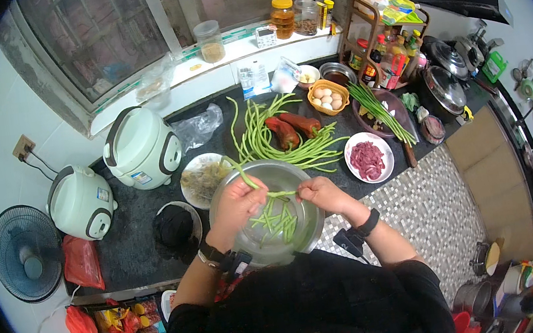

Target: Preparing long beans by snapping them into shorter segments and placing them into a metal bowl.

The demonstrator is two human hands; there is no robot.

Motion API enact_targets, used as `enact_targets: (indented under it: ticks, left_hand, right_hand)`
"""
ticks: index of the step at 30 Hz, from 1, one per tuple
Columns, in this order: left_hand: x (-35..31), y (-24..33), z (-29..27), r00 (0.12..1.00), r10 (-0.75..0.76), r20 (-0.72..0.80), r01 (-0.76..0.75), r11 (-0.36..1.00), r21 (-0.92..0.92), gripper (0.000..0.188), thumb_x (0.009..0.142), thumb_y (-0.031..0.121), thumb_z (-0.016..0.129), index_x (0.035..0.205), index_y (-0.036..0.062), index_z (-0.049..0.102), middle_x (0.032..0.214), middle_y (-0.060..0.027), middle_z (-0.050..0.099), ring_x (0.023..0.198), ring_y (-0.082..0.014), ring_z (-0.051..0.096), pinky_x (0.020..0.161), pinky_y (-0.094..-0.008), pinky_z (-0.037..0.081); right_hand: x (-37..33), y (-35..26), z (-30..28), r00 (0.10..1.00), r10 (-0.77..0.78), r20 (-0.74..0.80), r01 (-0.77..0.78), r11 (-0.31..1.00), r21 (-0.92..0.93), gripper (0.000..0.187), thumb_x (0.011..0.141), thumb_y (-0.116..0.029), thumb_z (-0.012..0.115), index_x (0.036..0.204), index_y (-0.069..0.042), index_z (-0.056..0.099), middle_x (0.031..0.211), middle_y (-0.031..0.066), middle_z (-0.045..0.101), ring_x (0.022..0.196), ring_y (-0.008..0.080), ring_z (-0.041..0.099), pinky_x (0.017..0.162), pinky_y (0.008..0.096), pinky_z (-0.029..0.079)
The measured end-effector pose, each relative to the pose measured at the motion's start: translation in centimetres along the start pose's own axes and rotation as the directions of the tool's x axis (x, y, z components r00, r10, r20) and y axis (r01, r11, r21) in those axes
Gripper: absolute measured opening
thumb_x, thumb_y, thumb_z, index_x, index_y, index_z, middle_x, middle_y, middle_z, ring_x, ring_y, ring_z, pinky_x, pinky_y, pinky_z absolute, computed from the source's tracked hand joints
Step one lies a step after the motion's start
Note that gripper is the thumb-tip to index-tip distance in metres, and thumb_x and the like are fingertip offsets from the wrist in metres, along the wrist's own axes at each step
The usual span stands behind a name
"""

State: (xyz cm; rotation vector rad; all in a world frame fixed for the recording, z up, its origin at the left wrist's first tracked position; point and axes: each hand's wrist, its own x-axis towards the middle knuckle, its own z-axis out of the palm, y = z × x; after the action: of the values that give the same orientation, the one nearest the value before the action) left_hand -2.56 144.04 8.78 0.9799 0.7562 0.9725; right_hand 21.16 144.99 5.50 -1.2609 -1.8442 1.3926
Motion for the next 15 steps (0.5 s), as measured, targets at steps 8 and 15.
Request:
enact_targets:
  ticks: [8,15]
  left_hand:
    - [-0.5,1.5,0.1,0.989,-0.026,0.148,0.054,0.981,-0.186,0.007,0.087,0.009,0.058,0.092,0.0041,0.055,0.069,-0.002,0.053,0.048,-0.0028,0.035,0.043,-0.0162,0.025]
    - [-0.1,0.1,0.0,0.986,-0.117,0.123,0.141,0.968,-0.208,0.007,0.088,0.009,0.056,0.094,0.004,0.055,0.067,-0.0008,0.051,0.049,-0.0022,0.036,0.044,-0.0162,0.028]
  right_hand:
    - [0.2,-1.0,-0.8,0.952,0.231,0.2,-0.306,0.709,0.635,0.022,0.089,-0.017,0.047,0.092,0.0,0.061,0.068,0.0078,0.061,0.068,0.0188,0.065,0.055,0.028,0.05]
    - [-1.0,-3.5,0.0,0.892,-0.032,0.452,-0.281,0.743,0.607,0.018,0.086,-0.009,0.051,0.095,0.004,0.059,0.063,-0.001,0.05,0.047,0.0046,0.036,0.044,0.0178,0.026]
